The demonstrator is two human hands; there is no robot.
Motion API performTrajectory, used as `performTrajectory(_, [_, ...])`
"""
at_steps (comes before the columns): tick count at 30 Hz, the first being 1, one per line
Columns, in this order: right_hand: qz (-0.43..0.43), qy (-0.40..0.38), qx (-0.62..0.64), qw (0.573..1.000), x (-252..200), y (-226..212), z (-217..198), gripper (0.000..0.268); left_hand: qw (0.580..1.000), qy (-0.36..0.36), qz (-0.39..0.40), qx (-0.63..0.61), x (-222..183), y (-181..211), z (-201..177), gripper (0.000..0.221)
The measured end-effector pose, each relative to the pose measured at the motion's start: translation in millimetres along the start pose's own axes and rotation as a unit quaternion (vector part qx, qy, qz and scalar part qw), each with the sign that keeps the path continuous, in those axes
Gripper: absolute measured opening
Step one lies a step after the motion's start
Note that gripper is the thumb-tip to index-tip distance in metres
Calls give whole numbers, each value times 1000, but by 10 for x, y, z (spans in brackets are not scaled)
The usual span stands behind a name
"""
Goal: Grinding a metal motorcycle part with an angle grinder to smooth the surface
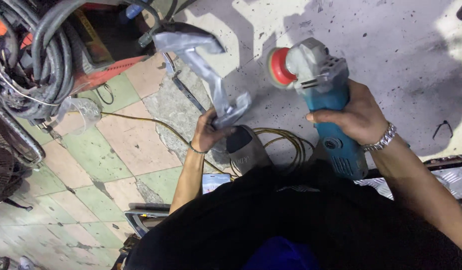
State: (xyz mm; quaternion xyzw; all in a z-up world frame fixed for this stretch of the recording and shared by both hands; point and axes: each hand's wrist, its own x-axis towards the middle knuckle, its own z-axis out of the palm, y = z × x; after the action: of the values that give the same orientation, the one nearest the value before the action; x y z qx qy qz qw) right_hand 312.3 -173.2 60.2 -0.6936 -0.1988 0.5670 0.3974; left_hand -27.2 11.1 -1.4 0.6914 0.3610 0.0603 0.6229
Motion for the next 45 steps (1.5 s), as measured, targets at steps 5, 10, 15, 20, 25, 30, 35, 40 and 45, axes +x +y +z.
performTrajectory(5, [72, 43, -32, 996, -12, -21, -53, 54, 966, -128, 85, -207, 260, 416, -149, 64])
performTrajectory(10, [103, 82, -22, 991, -96, -112, -146, 57, 938, 62, 12, -340, 583, 1034, 162, 38])
performTrajectory(15, [78, 96, -82, 989, -247, -164, -191, 55, 926, 33, 172, -333, 645, 881, 165, 35])
performTrajectory(20, [32, 76, -52, 995, -258, -367, -203, 56, 976, 169, 127, 61, 598, 852, -161, 37])
performTrajectory(25, [-24, 50, -95, 994, -277, -333, -92, 63, 948, 226, 117, 191, 751, 480, -99, 44])
performTrajectory(30, [-148, 26, -31, 988, -282, -145, 244, 75, 883, 333, 179, 277, 850, 286, 104, 69])
performTrajectory(35, [-93, 29, -106, 990, -291, -268, 424, 74, 906, 308, 174, 232, 809, 151, 25, 62])
performTrajectory(40, [-151, 38, -90, 984, -252, -395, 523, 60, 894, 321, 190, 247, 885, 127, 76, 70])
performTrajectory(45, [-149, 71, -141, 976, -210, -421, 551, 62, 906, 305, 219, 196, 904, 268, 23, 65])
